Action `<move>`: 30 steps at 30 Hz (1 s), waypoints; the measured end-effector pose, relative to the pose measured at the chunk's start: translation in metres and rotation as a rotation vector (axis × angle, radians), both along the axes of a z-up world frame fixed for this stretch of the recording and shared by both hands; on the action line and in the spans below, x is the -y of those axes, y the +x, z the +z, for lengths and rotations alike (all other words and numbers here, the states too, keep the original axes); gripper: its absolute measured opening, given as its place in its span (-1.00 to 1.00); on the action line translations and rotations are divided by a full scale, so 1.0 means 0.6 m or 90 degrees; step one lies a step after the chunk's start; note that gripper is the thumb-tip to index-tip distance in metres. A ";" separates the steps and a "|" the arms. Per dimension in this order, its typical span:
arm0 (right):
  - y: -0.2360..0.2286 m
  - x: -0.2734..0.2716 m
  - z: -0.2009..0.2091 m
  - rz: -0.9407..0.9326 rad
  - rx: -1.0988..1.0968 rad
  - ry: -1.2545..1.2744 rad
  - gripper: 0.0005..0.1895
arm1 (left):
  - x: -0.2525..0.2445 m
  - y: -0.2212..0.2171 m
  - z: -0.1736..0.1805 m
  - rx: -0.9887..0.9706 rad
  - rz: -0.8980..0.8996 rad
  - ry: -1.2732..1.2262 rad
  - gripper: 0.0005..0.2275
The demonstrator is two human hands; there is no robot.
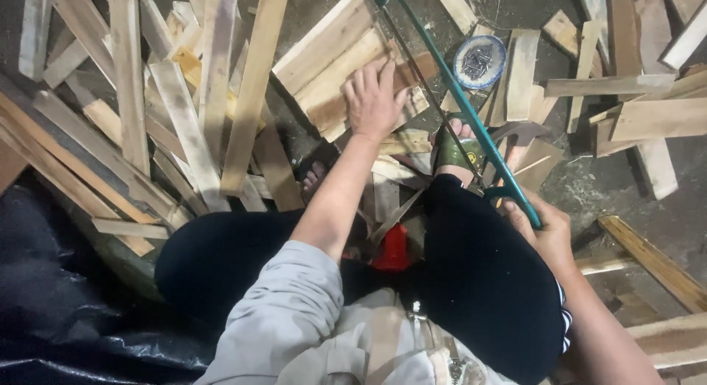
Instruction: The person is sawing a wooden board into strips and using a hammer to pry them apart in a workshop setting.
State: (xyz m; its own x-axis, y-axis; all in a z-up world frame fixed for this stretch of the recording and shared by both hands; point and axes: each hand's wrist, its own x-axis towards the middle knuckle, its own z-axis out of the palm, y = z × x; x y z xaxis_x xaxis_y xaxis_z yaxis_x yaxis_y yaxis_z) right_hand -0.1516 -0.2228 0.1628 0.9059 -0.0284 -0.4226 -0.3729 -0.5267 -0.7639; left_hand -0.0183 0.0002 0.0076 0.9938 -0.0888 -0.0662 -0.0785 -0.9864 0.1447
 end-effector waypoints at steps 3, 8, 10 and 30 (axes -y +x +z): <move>0.003 -0.002 0.002 -0.014 0.005 -0.008 -0.76 | -0.002 0.004 0.001 -0.031 0.009 -0.039 -0.57; 0.027 -0.017 0.029 0.002 0.070 -0.010 -0.70 | -0.006 0.001 0.010 0.005 0.006 -0.057 -0.60; 0.032 -0.020 0.033 0.008 0.070 -0.011 -0.71 | -0.006 0.004 0.017 0.037 0.007 -0.066 -0.56; 0.016 -0.028 0.015 0.014 0.018 -0.006 -0.70 | -0.026 0.022 0.019 0.154 0.062 -0.057 -0.80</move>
State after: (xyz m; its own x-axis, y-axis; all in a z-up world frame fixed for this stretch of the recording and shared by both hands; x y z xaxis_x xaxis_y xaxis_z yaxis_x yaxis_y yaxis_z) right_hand -0.1417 -0.2058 0.1720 0.9177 -0.0121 -0.3971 -0.3398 -0.5419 -0.7687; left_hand -0.0052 0.0159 0.0187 0.9840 0.0137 0.1777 -0.0262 -0.9751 0.2202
